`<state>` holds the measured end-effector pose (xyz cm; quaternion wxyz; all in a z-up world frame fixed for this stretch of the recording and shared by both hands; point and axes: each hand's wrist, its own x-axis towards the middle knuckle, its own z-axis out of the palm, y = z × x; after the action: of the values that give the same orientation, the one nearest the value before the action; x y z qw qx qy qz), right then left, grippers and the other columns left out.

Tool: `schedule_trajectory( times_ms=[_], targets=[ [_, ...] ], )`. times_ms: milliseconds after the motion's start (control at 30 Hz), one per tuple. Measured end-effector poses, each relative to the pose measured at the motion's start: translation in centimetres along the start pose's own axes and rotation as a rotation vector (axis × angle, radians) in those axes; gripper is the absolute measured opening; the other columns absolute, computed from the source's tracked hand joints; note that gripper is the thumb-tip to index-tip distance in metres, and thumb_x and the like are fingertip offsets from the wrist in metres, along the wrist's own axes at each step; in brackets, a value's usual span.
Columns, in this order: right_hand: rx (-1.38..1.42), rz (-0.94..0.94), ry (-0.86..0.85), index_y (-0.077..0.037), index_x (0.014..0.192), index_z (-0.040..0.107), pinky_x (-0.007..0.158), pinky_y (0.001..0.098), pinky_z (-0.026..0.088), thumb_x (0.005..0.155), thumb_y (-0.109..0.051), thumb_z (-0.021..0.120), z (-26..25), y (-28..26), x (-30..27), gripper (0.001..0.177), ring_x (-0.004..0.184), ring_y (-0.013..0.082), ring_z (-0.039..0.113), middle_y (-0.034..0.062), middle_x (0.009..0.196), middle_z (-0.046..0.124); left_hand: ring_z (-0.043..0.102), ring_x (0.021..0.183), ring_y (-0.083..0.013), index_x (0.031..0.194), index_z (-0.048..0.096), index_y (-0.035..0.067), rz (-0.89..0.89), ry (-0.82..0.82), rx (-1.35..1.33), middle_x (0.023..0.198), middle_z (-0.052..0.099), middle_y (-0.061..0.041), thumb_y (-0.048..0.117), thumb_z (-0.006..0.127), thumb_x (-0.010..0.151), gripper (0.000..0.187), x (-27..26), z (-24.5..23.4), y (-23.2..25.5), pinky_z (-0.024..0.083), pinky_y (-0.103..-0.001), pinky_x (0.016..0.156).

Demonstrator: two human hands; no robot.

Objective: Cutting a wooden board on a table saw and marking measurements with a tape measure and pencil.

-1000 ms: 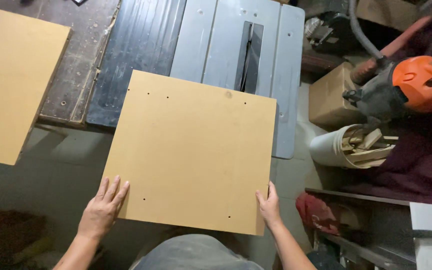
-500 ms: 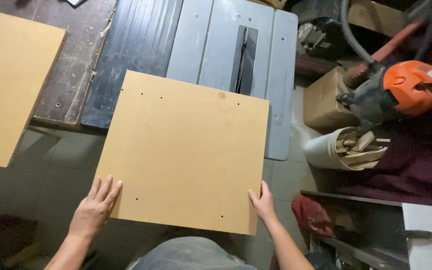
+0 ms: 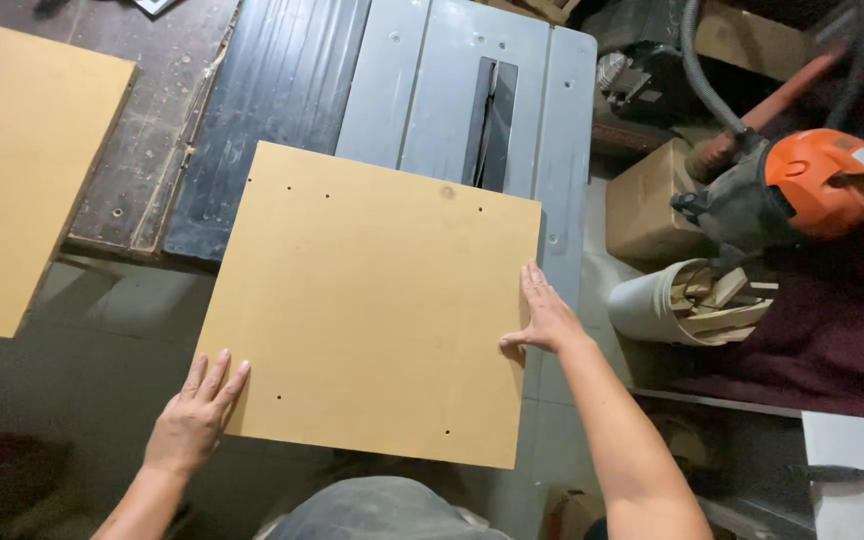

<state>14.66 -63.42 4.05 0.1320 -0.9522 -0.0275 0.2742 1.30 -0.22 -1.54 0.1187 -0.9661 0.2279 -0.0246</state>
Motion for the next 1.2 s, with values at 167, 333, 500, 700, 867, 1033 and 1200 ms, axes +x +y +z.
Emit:
schedule_trajectory(
  times_ms=[167, 333, 500, 700, 867, 1033, 1200],
  targets=[
    [-0.025, 0.009, -0.004, -0.007, 0.168, -0.004, 0.132, 0.0405, 0.014, 0.054, -0.062, 0.103, -0.3, 0.0, 0.6, 0.166, 0.166, 0.0230, -0.001, 0.0112, 0.179, -0.006, 0.045, 0.160, -0.0317, 0.165, 0.029, 0.033, -0.014, -0.006, 0.008, 0.175, 0.036, -0.002, 0.021, 0.078, 0.061, 0.116, 0.1, 0.0, 0.1, 0.062, -0.029, 0.092],
    [-0.072, 0.038, -0.006, -0.009, 0.169, -0.004, 0.131, 0.0434, 0.017, 0.053, -0.065, 0.102, -0.9, -0.3, 0.9, 0.167, 0.166, 0.0239, 0.001, 0.0085, 0.180, -0.006, 0.040, 0.162, -0.0340, 0.167, 0.025, 0.031, 0.004, -0.033, -0.013, 0.176, 0.033, -0.004, 0.006, 0.072, 0.064, 0.115, 0.6, 0.0, 0.0, 0.063, -0.030, 0.090],
    [-0.044, 0.121, -0.064, -0.014, 0.170, -0.006, 0.132, 0.0421, 0.020, 0.057, -0.060, 0.102, -2.3, -1.6, 0.4, 0.163, 0.166, 0.0224, -0.001, 0.0018, 0.180, -0.009, 0.043, 0.161, -0.0332, 0.166, 0.029, 0.031, 0.003, 0.008, 0.016, 0.176, 0.035, -0.005, 0.007, 0.068, 0.068, 0.108, 1.1, 0.3, 0.0, 0.063, -0.029, 0.085],
    [-0.048, 0.130, -0.067, -0.015, 0.170, -0.007, 0.132, 0.0444, 0.019, 0.059, -0.060, 0.101, -2.2, -1.4, 0.8, 0.161, 0.166, 0.0254, -0.001, 0.0009, 0.180, -0.009, 0.044, 0.160, -0.0322, 0.166, 0.030, 0.032, -0.013, -0.001, -0.007, 0.175, 0.037, -0.003, 0.007, 0.062, 0.081, 0.094, 1.6, 0.0, -0.2, 0.065, -0.030, 0.082],
    [-0.059, 0.124, -0.057, -0.015, 0.170, -0.006, 0.132, 0.0431, 0.018, 0.058, -0.062, 0.101, -2.2, -1.1, 1.1, 0.162, 0.166, 0.0260, 0.000, 0.0020, 0.180, -0.008, 0.047, 0.158, -0.0339, 0.165, 0.034, 0.031, -0.007, 0.035, -0.034, 0.173, 0.040, -0.004, 0.013, 0.065, 0.077, 0.095, 1.9, 0.3, -0.3, 0.063, -0.032, 0.090],
    [-0.064, 0.118, -0.056, -0.013, 0.170, -0.005, 0.132, 0.0474, 0.016, 0.057, -0.062, 0.101, -2.1, -0.8, 1.7, 0.162, 0.166, 0.0270, -0.001, 0.0042, 0.180, -0.008, 0.046, 0.159, -0.0325, 0.165, 0.033, 0.032, -0.025, 0.025, -0.053, 0.174, 0.040, -0.003, 0.011, 0.063, 0.083, 0.090, 2.3, 0.3, -0.4, 0.065, -0.033, 0.086],
    [-0.068, 0.122, -0.059, -0.015, 0.170, -0.008, 0.132, 0.0466, 0.015, 0.056, -0.065, 0.100, -2.2, -0.6, 2.1, 0.164, 0.166, 0.0255, -0.002, 0.0022, 0.180, -0.011, 0.044, 0.160, -0.0333, 0.166, 0.029, 0.031, -0.004, -0.003, -0.015, 0.176, 0.037, -0.004, 0.014, 0.073, 0.061, 0.116, 2.7, 0.7, -0.6, 0.063, -0.031, 0.092]
  ],
)
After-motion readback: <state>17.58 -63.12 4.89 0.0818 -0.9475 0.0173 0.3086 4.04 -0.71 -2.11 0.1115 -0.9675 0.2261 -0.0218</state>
